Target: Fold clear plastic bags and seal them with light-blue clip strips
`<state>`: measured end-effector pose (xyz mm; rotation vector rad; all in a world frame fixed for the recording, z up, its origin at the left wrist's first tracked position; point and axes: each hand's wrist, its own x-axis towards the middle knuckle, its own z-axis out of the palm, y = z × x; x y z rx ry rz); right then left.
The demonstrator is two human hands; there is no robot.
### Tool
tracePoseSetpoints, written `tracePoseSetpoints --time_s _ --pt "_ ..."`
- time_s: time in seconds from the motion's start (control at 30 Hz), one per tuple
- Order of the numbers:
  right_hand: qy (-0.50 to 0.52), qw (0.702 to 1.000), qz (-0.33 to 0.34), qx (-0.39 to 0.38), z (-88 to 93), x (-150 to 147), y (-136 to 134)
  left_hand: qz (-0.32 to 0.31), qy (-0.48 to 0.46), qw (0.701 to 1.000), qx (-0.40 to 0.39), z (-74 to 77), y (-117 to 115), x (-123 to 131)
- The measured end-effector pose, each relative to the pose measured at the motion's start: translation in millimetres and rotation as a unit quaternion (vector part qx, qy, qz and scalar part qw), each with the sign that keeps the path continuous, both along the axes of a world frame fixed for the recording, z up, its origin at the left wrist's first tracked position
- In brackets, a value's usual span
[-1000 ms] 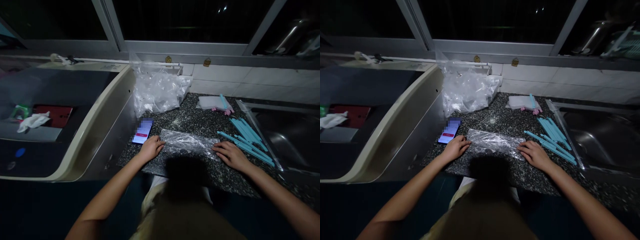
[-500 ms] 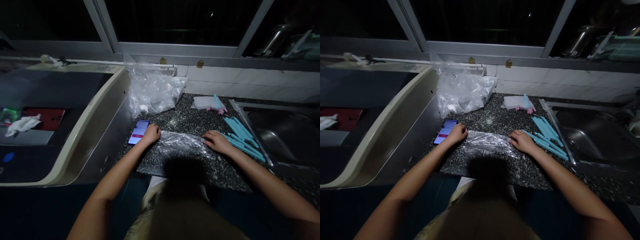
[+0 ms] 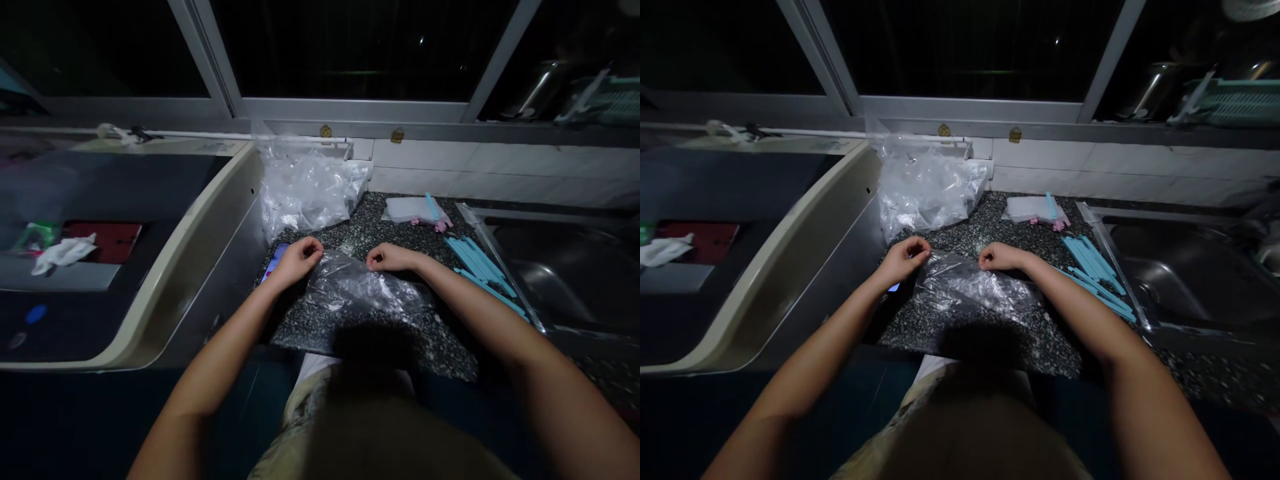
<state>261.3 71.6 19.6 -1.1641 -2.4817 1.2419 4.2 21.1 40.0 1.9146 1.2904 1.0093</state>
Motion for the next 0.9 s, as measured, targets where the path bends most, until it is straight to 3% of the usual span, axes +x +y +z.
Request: tracePoseSetpoints --time_s 0.17,0.33,0.47,0.67,0.77,0.9 --pt "0.031 0.998 -0.034 0.032 0.4 -7 -8 0.007 -0.026 0.999 0.033 13.0 -10 12" --pt "0.044 0.997 -0.062 0.023 -11.8 -13 -10 -0.012 -0.034 0.998 0.042 18.3 -18 39" --pt "0.064 0.996 -0.056 -0.005 -20.6 -14 -4 -0.027 -0.066 0.997 0.007 4.6 -26 76" --pt "0.092 0.986 -0.045 -0.133 -22.6 -9 4 -0.061 -0.103 0.992 -0.041 -16.7 -49 132" --pt "0.115 0.982 -0.07 -0.134 -19.7 -3 3 -0.068 -0.147 0.987 0.013 -17.9 -55 125" --pt "0.173 0.968 -0.156 -0.088 -17.3 14 2 0.112 -0.12 0.985 0.06 -30.9 -40 77"
